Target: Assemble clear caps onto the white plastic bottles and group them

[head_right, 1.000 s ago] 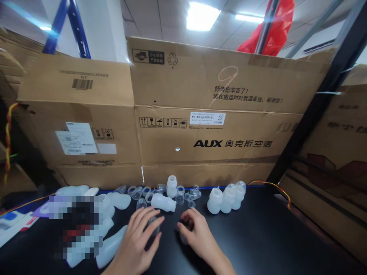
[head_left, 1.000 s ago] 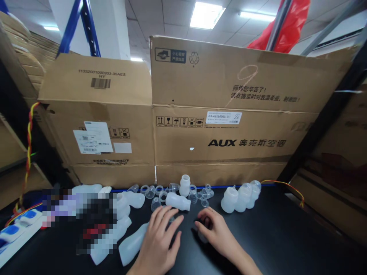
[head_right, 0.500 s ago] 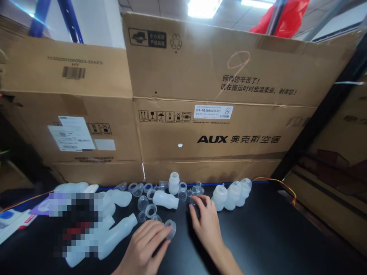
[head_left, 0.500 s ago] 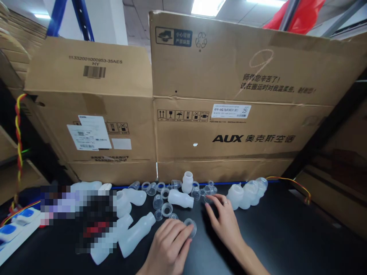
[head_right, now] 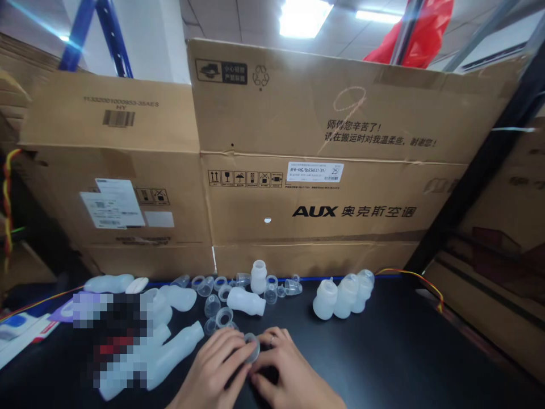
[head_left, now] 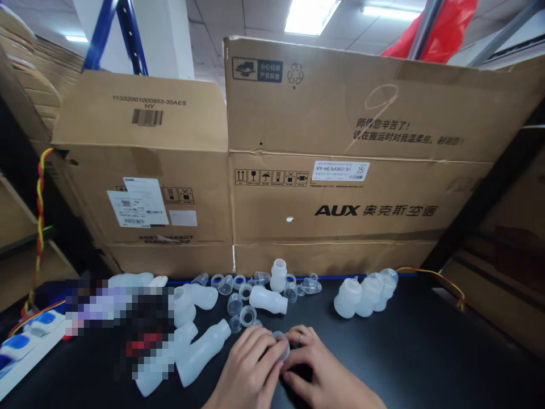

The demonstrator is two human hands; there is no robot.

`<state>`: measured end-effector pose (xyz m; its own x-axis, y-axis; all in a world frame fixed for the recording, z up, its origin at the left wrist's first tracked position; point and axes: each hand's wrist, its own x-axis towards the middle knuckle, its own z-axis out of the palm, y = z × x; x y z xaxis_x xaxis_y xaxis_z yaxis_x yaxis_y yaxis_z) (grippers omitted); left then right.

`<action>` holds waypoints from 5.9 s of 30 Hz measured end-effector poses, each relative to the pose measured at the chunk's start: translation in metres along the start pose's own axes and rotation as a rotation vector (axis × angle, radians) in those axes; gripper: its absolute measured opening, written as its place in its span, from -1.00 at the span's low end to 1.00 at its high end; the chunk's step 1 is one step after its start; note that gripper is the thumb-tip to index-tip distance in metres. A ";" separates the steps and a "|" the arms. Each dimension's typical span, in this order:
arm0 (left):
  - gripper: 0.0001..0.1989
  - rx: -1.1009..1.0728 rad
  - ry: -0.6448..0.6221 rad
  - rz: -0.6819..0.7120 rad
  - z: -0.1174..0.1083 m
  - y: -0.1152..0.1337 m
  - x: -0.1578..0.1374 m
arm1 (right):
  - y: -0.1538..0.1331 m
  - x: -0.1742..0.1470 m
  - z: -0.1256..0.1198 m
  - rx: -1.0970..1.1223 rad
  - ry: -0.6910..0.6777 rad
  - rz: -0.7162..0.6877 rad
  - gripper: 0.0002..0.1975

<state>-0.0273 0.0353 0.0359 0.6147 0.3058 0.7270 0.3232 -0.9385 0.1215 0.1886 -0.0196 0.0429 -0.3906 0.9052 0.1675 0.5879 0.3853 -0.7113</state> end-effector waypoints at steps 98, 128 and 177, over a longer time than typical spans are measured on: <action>-0.57 -0.517 0.120 -0.538 0.014 0.016 -0.015 | -0.016 -0.012 0.010 0.373 0.314 -0.156 -0.59; -0.54 -0.708 -0.018 -0.655 0.013 0.017 -0.013 | -0.022 -0.008 0.006 0.282 0.315 0.089 -0.28; -0.68 0.003 -0.257 -0.453 -0.028 -0.043 -0.028 | 0.012 0.029 0.068 0.340 0.482 -0.091 -0.37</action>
<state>-0.0780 0.0626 0.0293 0.5696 0.7107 0.4130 0.5991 -0.7029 0.3833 0.1362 -0.0005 -0.0070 -0.0164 0.8812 0.4725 0.2766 0.4581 -0.8448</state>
